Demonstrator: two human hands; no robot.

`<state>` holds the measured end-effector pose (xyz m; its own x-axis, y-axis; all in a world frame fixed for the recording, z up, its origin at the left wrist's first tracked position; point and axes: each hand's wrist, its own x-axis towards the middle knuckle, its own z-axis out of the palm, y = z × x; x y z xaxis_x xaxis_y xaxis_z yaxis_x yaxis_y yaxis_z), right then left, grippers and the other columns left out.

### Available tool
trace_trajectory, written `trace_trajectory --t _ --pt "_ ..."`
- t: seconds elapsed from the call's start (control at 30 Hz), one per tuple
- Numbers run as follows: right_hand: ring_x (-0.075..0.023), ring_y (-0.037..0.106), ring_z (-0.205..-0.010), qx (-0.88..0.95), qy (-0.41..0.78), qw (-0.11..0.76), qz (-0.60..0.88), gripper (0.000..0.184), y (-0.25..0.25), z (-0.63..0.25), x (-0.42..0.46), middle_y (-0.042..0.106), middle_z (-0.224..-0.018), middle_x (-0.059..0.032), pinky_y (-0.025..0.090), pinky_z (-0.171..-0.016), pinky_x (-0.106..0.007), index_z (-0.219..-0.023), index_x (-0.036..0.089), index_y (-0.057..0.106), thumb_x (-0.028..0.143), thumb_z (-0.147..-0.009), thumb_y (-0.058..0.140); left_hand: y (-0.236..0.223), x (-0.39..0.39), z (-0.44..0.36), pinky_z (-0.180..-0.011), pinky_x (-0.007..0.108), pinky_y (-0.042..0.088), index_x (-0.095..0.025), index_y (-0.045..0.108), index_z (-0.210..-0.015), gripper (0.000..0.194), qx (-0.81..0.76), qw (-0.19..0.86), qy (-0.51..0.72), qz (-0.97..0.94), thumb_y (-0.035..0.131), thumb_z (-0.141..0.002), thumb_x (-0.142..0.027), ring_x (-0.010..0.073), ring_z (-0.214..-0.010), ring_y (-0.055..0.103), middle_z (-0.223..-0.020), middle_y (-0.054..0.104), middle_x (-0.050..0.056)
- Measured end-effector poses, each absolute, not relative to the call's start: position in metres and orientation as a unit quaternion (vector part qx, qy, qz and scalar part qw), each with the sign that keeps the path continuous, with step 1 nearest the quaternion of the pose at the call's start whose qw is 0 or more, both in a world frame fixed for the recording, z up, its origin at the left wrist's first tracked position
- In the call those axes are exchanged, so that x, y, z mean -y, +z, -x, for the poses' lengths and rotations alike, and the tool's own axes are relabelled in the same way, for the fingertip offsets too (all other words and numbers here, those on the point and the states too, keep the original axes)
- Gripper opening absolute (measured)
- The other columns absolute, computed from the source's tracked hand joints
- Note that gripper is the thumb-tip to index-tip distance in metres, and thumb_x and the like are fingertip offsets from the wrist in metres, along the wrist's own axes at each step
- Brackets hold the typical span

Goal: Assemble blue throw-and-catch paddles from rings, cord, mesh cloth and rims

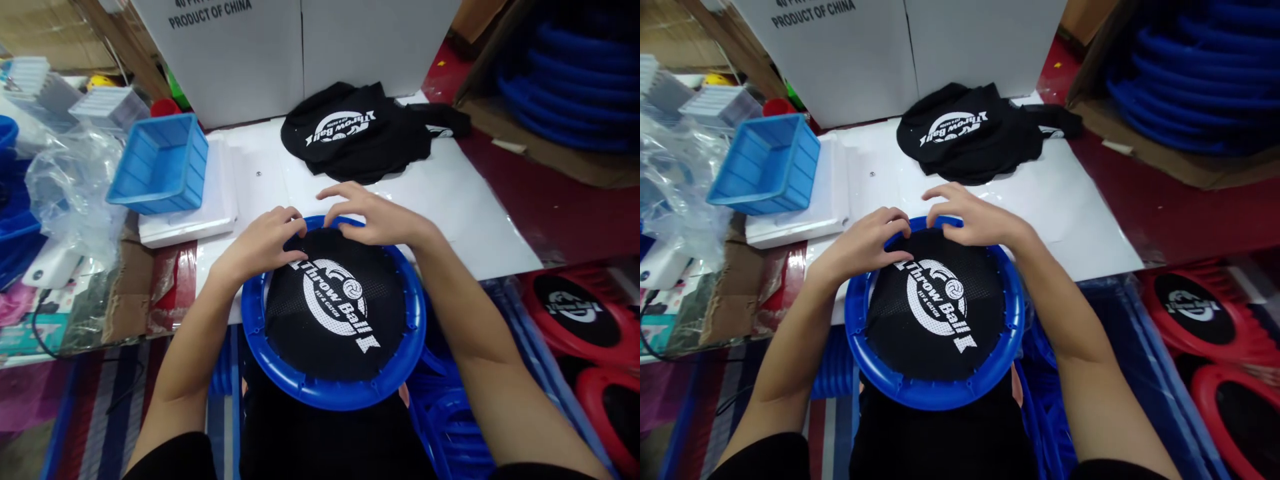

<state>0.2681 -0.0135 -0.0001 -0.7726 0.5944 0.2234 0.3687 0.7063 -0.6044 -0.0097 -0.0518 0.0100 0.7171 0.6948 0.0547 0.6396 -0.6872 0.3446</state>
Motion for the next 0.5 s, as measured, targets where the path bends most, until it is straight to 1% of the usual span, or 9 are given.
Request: trace_trajectory --t 0.07,0.13,0.2,0.27,0.33,0.4,0.5 --pt "-0.0331 0.047 -0.146 0.909 0.272 0.223 0.224 0.023 -0.009 -0.254 0.016 0.056 -0.153 -0.0108 0.035 -0.125 -0.058 -0.104 0.026 0.077 0.018 -0.089 0.061 0.009 0.052 0.009 -0.095 0.044 0.051 -0.021 0.064 -0.109 0.029 -0.377 0.137 0.09 -0.912 0.077 -0.092 -0.04 0.0309 -0.111 0.06 -0.122 0.065 0.012" --pt "-0.0331 0.051 -0.142 0.909 0.276 0.225 0.214 0.022 -0.017 -0.243 0.017 0.059 -0.149 -0.0129 0.04 -0.121 -0.059 -0.11 0.025 0.075 0.022 -0.093 0.061 0.008 0.052 0.008 -0.095 0.044 0.051 -0.019 0.065 -0.111 0.028 -0.393 0.132 0.092 -0.905 0.073 -0.095 -0.042 0.0307 -0.11 0.06 -0.121 0.065 0.013" --pt "-0.032 0.058 -0.133 0.904 0.286 0.221 0.229 0.024 -0.021 -0.237 0.017 0.065 -0.14 -0.0142 0.046 -0.115 -0.058 -0.117 0.024 0.072 0.028 -0.098 0.06 0.007 0.052 0.007 -0.095 0.044 0.051 -0.018 0.067 -0.111 0.022 -0.412 0.135 0.096 -0.896 0.063 -0.101 -0.038 0.0296 -0.108 0.06 -0.118 0.066 0.013" --pt "-0.0307 0.061 -0.126 0.901 0.293 0.209 0.242 0.024 -0.022 -0.235 0.015 0.069 -0.132 -0.0136 0.049 -0.111 -0.056 -0.119 0.023 0.071 0.032 -0.1 0.06 0.005 0.052 0.005 -0.097 0.044 0.051 -0.017 0.069 -0.108 0.019 -0.424 0.148 0.109 -0.887 0.056 -0.104 -0.03 0.0288 -0.107 0.061 -0.113 0.068 0.012" --pt "-0.0302 0.062 -0.125 0.901 0.29 0.206 0.249 0.021 -0.021 -0.234 0.014 0.069 -0.129 -0.0125 0.049 -0.111 -0.054 -0.114 0.023 0.072 0.032 -0.1 0.06 0.004 0.05 0.003 -0.097 0.044 0.05 -0.017 0.07 -0.102 0.018 -0.423 0.177 0.132 -0.879 0.054 -0.103 -0.025 0.0276 -0.106 0.061 -0.11 0.069 0.011" --pt "-0.0296 0.061 -0.125 0.898 0.289 0.215 0.251 0.017 -0.019 -0.232 0.013 0.069 -0.131 -0.0117 0.049 -0.111 -0.052 -0.107 0.024 0.073 0.03 -0.099 0.059 0.002 0.049 0.001 -0.096 0.043 0.051 -0.018 0.069 -0.097 0.015 -0.42 0.206 0.155 -0.87 0.055 -0.1 -0.022 0.0259 -0.104 0.063 -0.105 0.07 0.009" --pt "-0.029 0.063 -0.12 0.894 0.296 0.222 0.252 0.012 -0.018 -0.229 0.012 0.07 -0.127 -0.0104 0.049 -0.108 -0.05 -0.098 0.024 0.07 0.027 -0.099 0.058 -0.002 0.045 -0.001 -0.094 0.041 0.051 -0.02 0.067 -0.091 0.011 -0.43 0.231 0.185 -0.853 0.057 -0.095 -0.018 0.0229 -0.096 0.063 -0.096 0.07 0.006"
